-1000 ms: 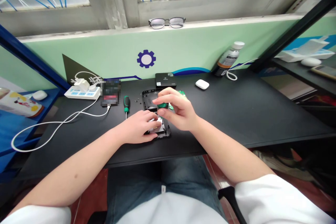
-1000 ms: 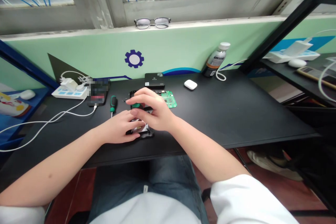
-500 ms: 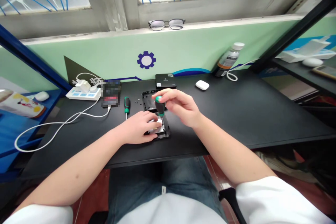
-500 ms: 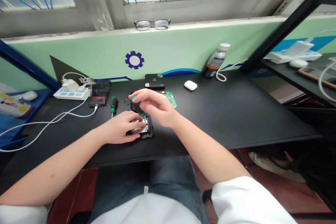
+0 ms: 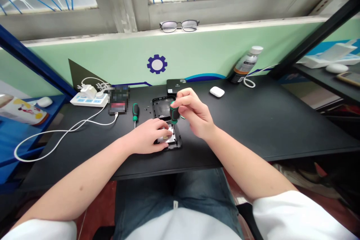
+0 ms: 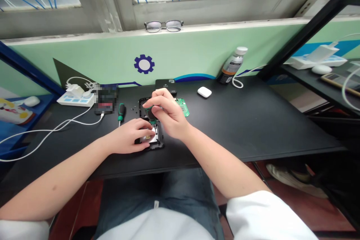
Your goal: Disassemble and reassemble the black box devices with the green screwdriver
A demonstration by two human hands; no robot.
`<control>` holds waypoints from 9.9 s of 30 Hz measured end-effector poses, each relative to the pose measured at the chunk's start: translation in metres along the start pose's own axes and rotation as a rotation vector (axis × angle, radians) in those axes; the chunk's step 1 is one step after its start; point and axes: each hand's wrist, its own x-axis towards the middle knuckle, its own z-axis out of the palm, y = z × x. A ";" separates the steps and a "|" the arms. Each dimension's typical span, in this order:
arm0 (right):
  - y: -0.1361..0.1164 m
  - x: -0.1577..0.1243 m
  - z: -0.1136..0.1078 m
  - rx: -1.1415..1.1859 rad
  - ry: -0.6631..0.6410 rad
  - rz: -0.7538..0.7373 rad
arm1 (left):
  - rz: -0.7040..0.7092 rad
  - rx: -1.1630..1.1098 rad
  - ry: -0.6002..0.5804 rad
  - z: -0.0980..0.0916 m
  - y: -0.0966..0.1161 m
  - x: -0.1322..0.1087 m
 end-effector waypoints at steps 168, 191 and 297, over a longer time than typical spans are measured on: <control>-0.002 0.022 -0.051 -0.692 -0.942 0.607 | -0.488 -0.059 0.005 -0.022 -0.029 -0.018; 0.036 0.021 -0.083 -0.779 -0.874 0.678 | -0.531 0.096 0.069 -0.007 -0.047 -0.019; 0.018 0.020 -0.063 -0.732 -0.973 0.828 | -0.512 -0.104 -0.051 -0.032 -0.023 -0.019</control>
